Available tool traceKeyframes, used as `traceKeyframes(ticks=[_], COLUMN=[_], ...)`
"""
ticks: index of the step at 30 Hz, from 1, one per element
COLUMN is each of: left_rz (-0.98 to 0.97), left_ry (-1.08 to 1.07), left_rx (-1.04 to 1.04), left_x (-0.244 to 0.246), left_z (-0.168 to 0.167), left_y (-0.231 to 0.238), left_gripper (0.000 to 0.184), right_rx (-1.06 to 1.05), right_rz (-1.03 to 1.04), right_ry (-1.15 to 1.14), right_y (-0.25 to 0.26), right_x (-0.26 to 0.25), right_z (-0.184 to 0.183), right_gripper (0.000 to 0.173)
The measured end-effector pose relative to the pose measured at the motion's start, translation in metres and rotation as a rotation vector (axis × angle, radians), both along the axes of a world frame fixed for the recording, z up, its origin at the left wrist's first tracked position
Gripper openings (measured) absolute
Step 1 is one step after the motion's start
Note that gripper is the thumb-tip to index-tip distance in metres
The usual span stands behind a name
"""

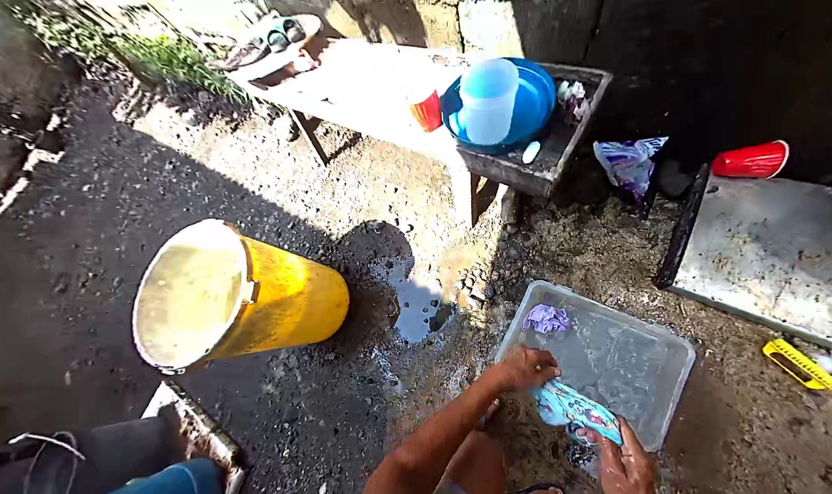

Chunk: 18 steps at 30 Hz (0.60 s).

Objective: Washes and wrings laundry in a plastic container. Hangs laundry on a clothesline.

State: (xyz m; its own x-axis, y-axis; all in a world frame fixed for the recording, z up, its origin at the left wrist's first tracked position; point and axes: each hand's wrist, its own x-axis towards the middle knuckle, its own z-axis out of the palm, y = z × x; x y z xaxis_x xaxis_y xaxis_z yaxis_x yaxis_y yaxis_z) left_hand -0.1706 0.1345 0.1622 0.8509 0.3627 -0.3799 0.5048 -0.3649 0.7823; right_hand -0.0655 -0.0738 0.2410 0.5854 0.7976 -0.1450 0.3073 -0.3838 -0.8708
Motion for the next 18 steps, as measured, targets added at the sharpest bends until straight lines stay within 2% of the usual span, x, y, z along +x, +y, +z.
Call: traceKeyframes(ticks=[2,3,5,6,7,8,9,10,11,12,14,16,18], left_rz=[0.153,0.253,0.44,0.506,0.584,0.703,0.846,0.986,1.068,1.114,1.17,1.138,1.117], left_ry=[0.213,0.309,0.364,0.275,0.056,-0.19,-0.373,-0.505,-0.62,-0.711,-0.759,-0.736,-0.722], left_rx=[-0.134,-0.266,-0.659,-0.855,-1.024,-1.146,-1.236,-1.331,-1.393,-1.395,-1.279,-1.107,-0.924], left_x=[-0.032,-0.045,-0.069,-0.083,-0.096,-0.105,-0.109,-0.11,-0.113,-0.122,-0.15,-0.184,-0.22], left_z=[0.039,0.063,0.131,0.17,0.202,0.238,0.276,0.299,0.301,0.294,0.298,0.32,0.354], left_y=[-0.014,-0.021,-0.043,-0.057,-0.074,-0.087,-0.092,-0.089,-0.08,-0.07,-0.065,-0.052,-0.055], left_gripper=[0.04,0.047,0.059,0.056,0.043,0.037,0.047,0.056,0.057,0.05,0.027,0.024,0.019], right_rx=[0.019,0.012,-0.021,-0.042,-0.065,-0.074,-0.073,-0.08,-0.101,-0.12,-0.173,-0.233,-0.344], right_rz=[0.128,0.224,0.42,0.518,0.611,0.698,0.775,0.842,0.903,0.959,1.038,1.097,1.177], right_ry=[0.117,0.119,0.062,0.033,0.013,-0.016,-0.043,-0.061,-0.054,-0.043,-0.014,-0.015,0.007], right_y=[0.004,0.01,0.024,0.029,0.032,0.035,0.036,0.036,0.037,0.036,0.02,0.018,0.017], right_x=[-0.01,-0.015,-0.029,-0.039,-0.049,-0.059,-0.069,-0.076,-0.081,-0.085,-0.093,-0.098,-0.104], right_z=[0.054,0.081,0.137,0.164,0.19,0.215,0.237,0.256,0.272,0.282,0.298,0.308,0.312], right_gripper=[0.035,0.035,0.038,0.039,0.038,0.037,0.038,0.039,0.041,0.043,0.047,0.052,0.065])
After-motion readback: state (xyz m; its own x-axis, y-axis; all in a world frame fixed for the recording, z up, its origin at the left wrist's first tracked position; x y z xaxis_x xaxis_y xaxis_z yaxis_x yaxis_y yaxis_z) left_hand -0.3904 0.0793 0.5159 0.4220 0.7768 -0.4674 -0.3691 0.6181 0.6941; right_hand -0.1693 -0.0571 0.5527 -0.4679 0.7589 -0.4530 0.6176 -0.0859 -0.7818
